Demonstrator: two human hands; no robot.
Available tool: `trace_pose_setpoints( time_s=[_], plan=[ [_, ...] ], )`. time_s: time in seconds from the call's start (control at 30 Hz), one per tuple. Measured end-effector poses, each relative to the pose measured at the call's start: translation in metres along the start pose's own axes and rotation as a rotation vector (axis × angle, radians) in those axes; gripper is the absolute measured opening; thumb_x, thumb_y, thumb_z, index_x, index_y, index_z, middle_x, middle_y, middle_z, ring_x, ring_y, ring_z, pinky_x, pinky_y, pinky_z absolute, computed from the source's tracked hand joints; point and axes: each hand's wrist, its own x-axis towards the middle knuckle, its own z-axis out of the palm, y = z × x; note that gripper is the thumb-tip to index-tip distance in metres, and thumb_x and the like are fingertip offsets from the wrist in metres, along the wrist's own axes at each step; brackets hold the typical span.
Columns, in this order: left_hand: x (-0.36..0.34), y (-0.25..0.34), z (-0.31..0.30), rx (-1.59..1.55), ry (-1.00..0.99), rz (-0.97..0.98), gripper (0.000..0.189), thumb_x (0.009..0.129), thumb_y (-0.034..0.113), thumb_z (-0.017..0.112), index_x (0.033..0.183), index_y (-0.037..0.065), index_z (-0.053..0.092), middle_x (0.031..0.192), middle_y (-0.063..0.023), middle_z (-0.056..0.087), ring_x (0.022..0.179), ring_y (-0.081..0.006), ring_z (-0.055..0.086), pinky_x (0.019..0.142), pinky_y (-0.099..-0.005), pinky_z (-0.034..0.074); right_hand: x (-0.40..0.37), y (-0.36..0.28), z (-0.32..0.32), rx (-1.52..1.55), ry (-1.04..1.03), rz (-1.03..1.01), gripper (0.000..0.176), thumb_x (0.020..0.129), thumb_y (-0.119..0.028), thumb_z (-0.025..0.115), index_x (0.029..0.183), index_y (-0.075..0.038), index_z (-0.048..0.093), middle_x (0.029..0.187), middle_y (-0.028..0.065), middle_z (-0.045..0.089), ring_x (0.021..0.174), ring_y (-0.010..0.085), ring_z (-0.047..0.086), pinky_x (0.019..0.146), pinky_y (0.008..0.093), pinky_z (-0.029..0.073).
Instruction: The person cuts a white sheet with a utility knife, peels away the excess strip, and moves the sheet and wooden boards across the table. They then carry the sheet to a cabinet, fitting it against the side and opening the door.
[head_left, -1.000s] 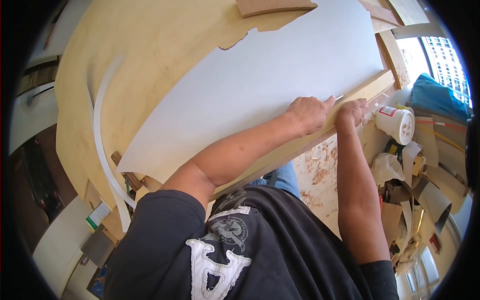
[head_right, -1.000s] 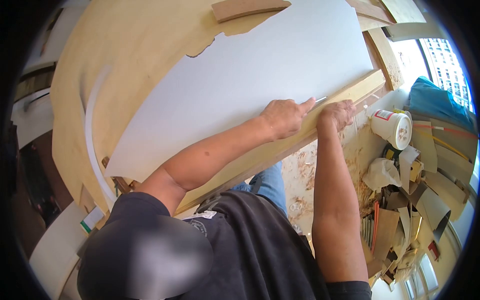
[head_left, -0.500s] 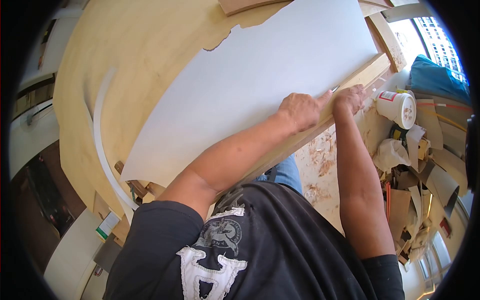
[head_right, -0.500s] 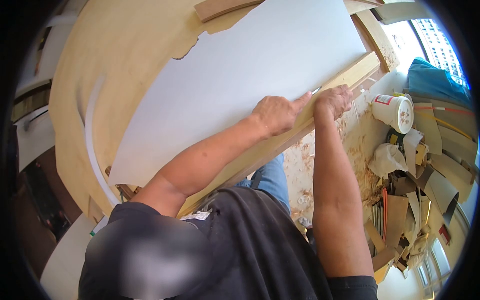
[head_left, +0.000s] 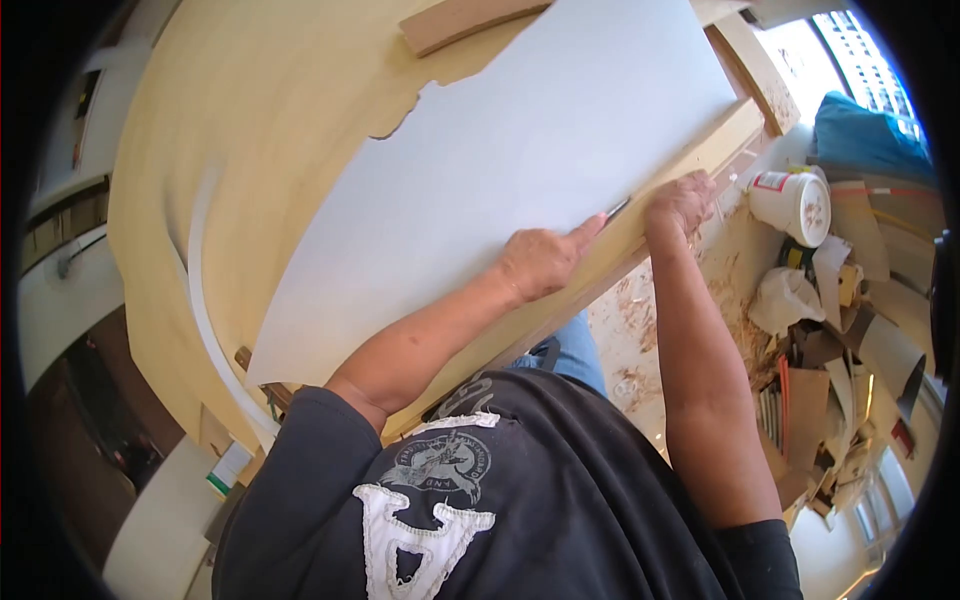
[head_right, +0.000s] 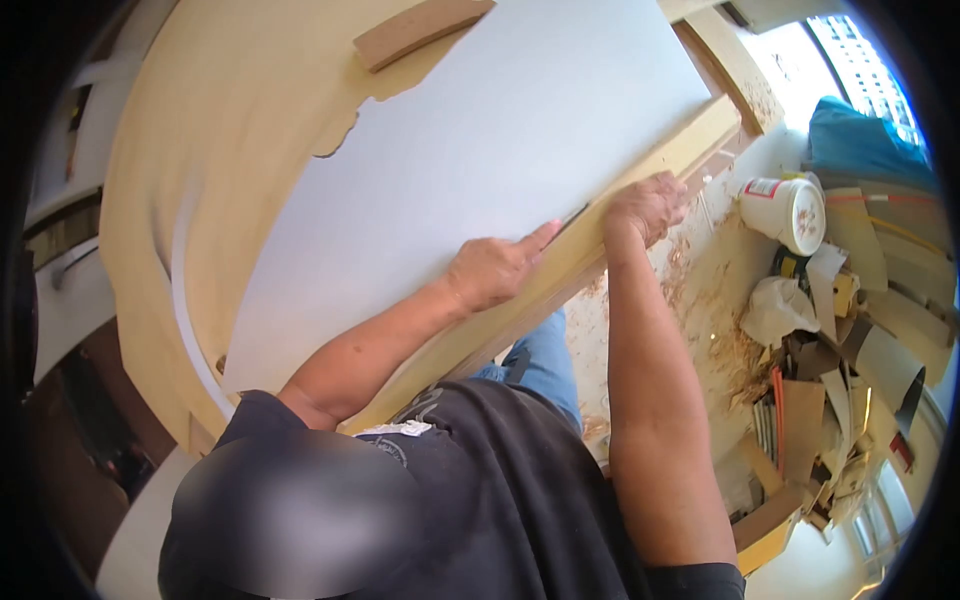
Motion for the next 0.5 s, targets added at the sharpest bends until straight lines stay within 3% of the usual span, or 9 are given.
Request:
trace_pose_setpoints(
  time_s=[0.07,0.2,0.27,0.33,0.5],
  plan=[
    [0.002,0.002,-0.011,-0.043,0.011,0.027,0.049,0.1,0.029,0.046,0.147,0.019,0.042,0.078,-0.0179,0.069,0.071,-0.037,0.068,0.068,-0.0464,0.055,0.001,0.012,0.022,0.202,0.015,0.124,0.057,0.102,-0.05,0.031,0.142,-0.012,0.045,0.144,0.0256,0.04,0.125,0.0423,0.05,0.103,0.0469,0.046],
    [0.001,0.004,-0.003,-0.074,0.019,-0.018,0.047,0.099,0.029,0.047,0.145,0.02,0.045,0.075,-0.0179,0.068,0.07,-0.0374,0.067,0.069,-0.0471,0.055,0.002,0.016,0.029,0.242,0.052,0.175,0.062,0.101,-0.055,0.027,0.147,-0.014,0.04,0.145,0.0254,0.039,0.122,0.0455,0.053,0.104,0.0491,0.045],
    [-0.001,0.004,-0.004,-0.035,0.02,-0.023,0.047,0.099,0.028,0.047,0.146,0.022,0.044,0.075,-0.0183,0.068,0.07,-0.038,0.067,0.069,-0.0473,0.055,-0.027,-0.027,-0.048,0.416,-0.02,0.342,0.061,0.102,-0.054,0.027,0.146,-0.015,0.041,0.146,0.0256,0.038,0.123,0.0458,0.052,0.104,0.0493,0.044],
    [-0.004,0.005,-0.006,-0.065,0.012,-0.038,0.047,0.099,0.028,0.047,0.146,0.023,0.044,0.077,-0.0186,0.068,0.071,-0.038,0.067,0.07,-0.0475,0.054,-0.032,-0.037,-0.072,0.425,-0.077,0.387,0.061,0.102,-0.053,0.026,0.147,-0.016,0.04,0.147,0.0259,0.037,0.124,0.0459,0.051,0.104,0.0499,0.044],
    [-0.042,-0.012,0.005,-0.037,0.006,-0.047,0.047,0.1,0.027,0.047,0.146,0.023,0.043,0.082,-0.0186,0.069,0.075,-0.0379,0.068,0.071,-0.0472,0.055,-0.022,-0.022,-0.043,0.417,-0.086,0.293,0.058,0.102,-0.053,0.027,0.141,-0.014,0.046,0.148,0.0262,0.035,0.124,0.0456,0.051,0.103,0.0508,0.045]
  ],
)
